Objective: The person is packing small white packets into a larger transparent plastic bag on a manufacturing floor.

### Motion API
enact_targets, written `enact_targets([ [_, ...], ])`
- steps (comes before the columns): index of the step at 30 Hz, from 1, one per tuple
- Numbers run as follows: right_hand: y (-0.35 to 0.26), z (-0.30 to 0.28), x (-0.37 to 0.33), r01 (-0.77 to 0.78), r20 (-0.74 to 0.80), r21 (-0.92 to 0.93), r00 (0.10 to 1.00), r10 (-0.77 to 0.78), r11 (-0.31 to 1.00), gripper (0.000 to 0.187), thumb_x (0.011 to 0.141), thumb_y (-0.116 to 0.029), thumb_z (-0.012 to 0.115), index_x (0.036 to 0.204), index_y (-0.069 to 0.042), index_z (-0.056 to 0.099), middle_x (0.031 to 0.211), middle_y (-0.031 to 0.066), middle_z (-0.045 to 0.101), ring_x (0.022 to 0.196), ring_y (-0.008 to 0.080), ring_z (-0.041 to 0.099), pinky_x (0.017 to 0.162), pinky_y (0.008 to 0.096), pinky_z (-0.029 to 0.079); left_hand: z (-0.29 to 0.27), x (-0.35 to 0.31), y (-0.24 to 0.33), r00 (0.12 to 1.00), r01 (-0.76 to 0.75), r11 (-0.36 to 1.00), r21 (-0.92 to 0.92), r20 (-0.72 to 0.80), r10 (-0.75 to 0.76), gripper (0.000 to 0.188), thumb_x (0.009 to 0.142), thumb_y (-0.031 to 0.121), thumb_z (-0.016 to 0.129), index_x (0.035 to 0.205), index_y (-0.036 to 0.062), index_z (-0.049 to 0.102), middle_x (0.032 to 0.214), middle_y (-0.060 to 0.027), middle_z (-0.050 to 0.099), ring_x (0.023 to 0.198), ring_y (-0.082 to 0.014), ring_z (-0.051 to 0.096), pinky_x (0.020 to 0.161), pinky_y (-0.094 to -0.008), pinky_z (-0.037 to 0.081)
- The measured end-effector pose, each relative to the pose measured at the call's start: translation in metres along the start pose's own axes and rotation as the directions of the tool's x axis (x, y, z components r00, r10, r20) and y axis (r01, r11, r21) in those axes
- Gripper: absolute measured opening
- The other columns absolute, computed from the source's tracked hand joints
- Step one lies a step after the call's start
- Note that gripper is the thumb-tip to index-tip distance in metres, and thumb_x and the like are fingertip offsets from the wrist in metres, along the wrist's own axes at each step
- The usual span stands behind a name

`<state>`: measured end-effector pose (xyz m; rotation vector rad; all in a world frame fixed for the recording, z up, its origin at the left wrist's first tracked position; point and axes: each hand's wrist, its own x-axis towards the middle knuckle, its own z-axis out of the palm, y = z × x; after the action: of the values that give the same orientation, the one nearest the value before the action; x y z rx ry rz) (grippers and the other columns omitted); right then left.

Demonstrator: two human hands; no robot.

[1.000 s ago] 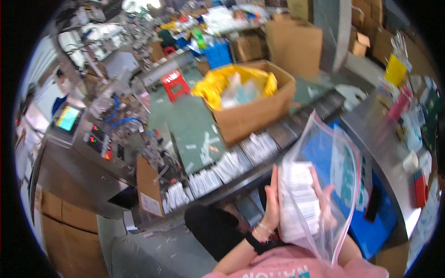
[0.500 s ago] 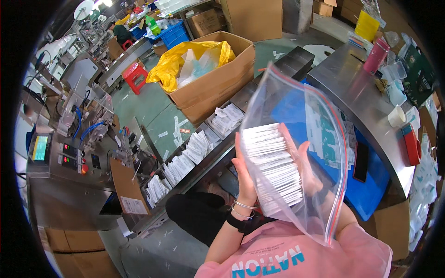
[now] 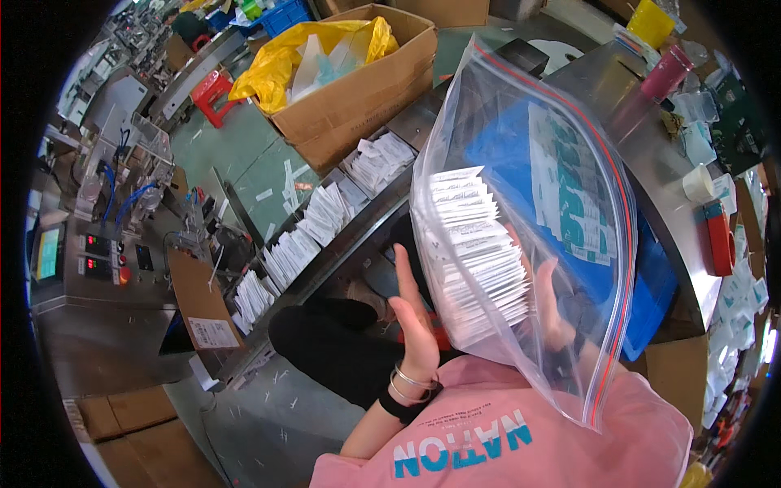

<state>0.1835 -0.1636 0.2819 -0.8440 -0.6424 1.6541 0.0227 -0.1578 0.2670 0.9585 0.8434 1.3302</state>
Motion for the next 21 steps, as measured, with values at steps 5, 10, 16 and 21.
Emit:
enact_targets([
  [5, 0.025, -0.021, -0.018, -0.359, -0.084, 0.094, 0.927, 0.366, 0.929, 0.095, 0.077, -0.075, 0.019, 0.138, -0.003, 0.027, 0.138, 0.0120, 0.037, 0.123, 0.0265, 0.039, 0.104, 0.0391, 0.031, 0.017, -0.019, -0.002, 0.992, 0.129, 0.969, -0.210, 0.011, -0.130, 0.081, 0.088, 0.064, 0.014, 0.143, 0.0051, 0.001, 0.150, -0.0082, 0.003, 0.137, -0.0200, 0.007, 0.110, -0.0321, 0.008],
  [10, 0.011, -0.025, -0.013, -0.293, -0.075, -0.045, 0.954, 0.290, 0.955, 0.095, 0.076, -0.075, 0.020, 0.139, -0.004, 0.025, 0.138, 0.0122, 0.036, 0.126, 0.0271, 0.036, 0.106, 0.0405, 0.028, 0.019, -0.021, 0.003, 0.996, 0.089, 0.985, -0.146, 0.001, -0.090, 0.071, 0.092, 0.058, 0.011, 0.144, 0.0088, 0.006, 0.148, -0.0103, 0.015, 0.135, -0.0240, 0.017, 0.110, -0.0349, 0.011],
  [16, -0.028, -0.003, 0.043, 0.200, 0.029, -0.296, 0.979, -0.200, 0.934, 0.089, 0.081, -0.071, 0.015, 0.144, -0.008, 0.006, 0.149, 0.0085, 0.011, 0.136, 0.0220, 0.013, 0.111, 0.0351, 0.006, 0.017, 0.052, 0.029, 0.988, -0.125, 0.975, 0.185, -0.066, 0.139, 0.084, 0.087, 0.066, 0.007, 0.142, 0.0016, 0.009, 0.149, -0.0120, 0.007, 0.138, -0.0228, 0.001, 0.110, -0.0331, -0.003],
  [21, -0.028, -0.020, 0.078, 0.211, 0.070, 0.203, 0.971, -0.229, 0.956, 0.089, 0.082, -0.072, 0.011, 0.143, -0.007, 0.009, 0.149, 0.0072, 0.013, 0.136, 0.0245, 0.012, 0.111, 0.0384, 0.007, 0.029, 0.083, 0.035, 0.977, -0.185, 0.977, 0.102, 0.126, 0.172, 0.084, 0.087, 0.066, 0.008, 0.142, 0.0027, 0.008, 0.149, -0.0118, 0.007, 0.138, -0.0216, 0.006, 0.110, -0.0324, 0.003],
])
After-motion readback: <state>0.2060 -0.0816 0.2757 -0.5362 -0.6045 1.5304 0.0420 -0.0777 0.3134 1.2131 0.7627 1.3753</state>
